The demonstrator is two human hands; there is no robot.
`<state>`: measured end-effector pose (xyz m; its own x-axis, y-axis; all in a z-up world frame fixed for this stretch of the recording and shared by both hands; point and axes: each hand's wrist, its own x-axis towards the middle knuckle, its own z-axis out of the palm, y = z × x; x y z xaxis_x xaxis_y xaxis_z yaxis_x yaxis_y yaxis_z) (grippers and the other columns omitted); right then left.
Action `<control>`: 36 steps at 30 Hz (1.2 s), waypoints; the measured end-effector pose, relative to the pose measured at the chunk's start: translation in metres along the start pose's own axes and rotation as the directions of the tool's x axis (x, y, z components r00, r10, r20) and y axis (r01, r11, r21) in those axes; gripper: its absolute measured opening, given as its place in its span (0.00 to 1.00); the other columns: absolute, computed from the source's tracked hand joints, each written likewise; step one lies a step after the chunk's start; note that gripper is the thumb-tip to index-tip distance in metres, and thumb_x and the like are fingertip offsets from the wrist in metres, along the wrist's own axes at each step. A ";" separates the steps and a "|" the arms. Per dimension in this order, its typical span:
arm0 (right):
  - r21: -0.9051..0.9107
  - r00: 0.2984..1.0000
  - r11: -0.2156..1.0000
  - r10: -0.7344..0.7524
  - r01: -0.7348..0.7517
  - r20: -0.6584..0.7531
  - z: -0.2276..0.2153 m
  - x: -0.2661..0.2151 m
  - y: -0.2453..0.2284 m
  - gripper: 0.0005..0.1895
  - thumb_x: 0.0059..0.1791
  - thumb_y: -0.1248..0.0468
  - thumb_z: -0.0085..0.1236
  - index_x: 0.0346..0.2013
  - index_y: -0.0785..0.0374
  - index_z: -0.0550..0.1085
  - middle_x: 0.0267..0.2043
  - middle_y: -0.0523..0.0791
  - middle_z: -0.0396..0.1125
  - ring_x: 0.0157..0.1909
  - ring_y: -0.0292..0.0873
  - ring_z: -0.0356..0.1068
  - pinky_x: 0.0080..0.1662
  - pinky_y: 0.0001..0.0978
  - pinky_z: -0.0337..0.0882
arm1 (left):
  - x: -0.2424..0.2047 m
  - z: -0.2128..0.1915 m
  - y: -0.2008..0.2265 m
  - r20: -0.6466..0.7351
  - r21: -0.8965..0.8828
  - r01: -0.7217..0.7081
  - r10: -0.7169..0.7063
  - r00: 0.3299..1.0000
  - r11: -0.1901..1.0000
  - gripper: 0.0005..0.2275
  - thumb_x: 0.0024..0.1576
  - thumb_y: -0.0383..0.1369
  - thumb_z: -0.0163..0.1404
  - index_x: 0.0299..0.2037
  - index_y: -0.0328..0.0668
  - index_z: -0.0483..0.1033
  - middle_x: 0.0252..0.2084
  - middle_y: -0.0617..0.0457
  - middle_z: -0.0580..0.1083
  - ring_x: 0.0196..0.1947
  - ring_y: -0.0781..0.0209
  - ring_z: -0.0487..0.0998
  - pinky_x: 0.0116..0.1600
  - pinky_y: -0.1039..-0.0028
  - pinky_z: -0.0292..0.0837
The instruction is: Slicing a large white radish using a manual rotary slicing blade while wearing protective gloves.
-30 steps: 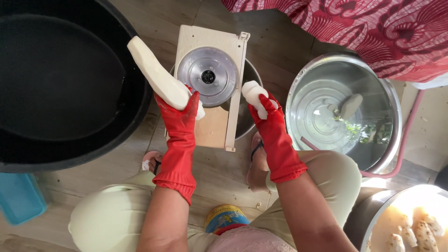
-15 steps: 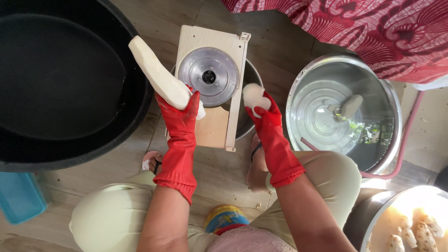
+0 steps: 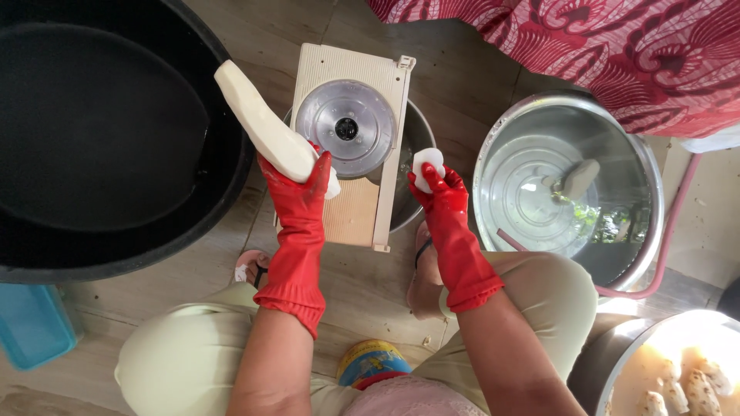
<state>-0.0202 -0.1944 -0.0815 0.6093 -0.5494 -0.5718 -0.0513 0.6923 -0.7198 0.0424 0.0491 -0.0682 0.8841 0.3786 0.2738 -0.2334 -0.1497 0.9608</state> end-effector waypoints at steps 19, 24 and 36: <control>-0.199 0.997 0.977 0.064 -0.072 -0.046 0.000 0.004 0.013 0.35 0.45 0.71 0.70 0.64 0.67 0.63 0.60 0.61 0.62 0.54 0.65 0.72 0.50 0.52 0.82 | 0.000 -0.002 0.007 0.010 0.011 0.030 -0.030 1.000 0.999 0.35 0.47 0.35 0.72 0.60 0.45 0.62 0.47 0.49 0.76 0.52 0.52 0.79 0.63 0.54 0.70; -0.228 0.995 0.968 0.100 -0.103 -0.027 0.013 -0.013 -0.002 0.33 0.46 0.64 0.71 0.61 0.65 0.64 0.56 0.60 0.67 0.50 0.61 0.76 0.46 0.47 0.83 | 0.000 -0.001 0.008 0.008 0.023 0.024 -0.024 1.000 0.999 0.34 0.47 0.35 0.72 0.60 0.45 0.62 0.47 0.49 0.76 0.52 0.52 0.79 0.63 0.54 0.70; -0.733 0.984 0.666 -0.018 0.143 0.175 0.065 -0.097 -0.032 0.39 0.51 0.42 0.56 0.68 0.64 0.63 0.69 0.63 0.58 0.72 0.64 0.55 0.69 0.52 0.62 | 0.004 0.002 0.024 0.001 -0.054 0.021 -0.021 1.000 0.998 0.31 0.45 0.32 0.70 0.56 0.40 0.64 0.43 0.50 0.78 0.47 0.56 0.82 0.60 0.60 0.72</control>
<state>-0.0261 -0.1334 0.0228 0.7393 -0.4715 -0.4807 -0.5268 0.0396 -0.8491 0.0406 0.0454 -0.0438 0.8894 0.3803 0.2537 -0.2366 -0.0920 0.9673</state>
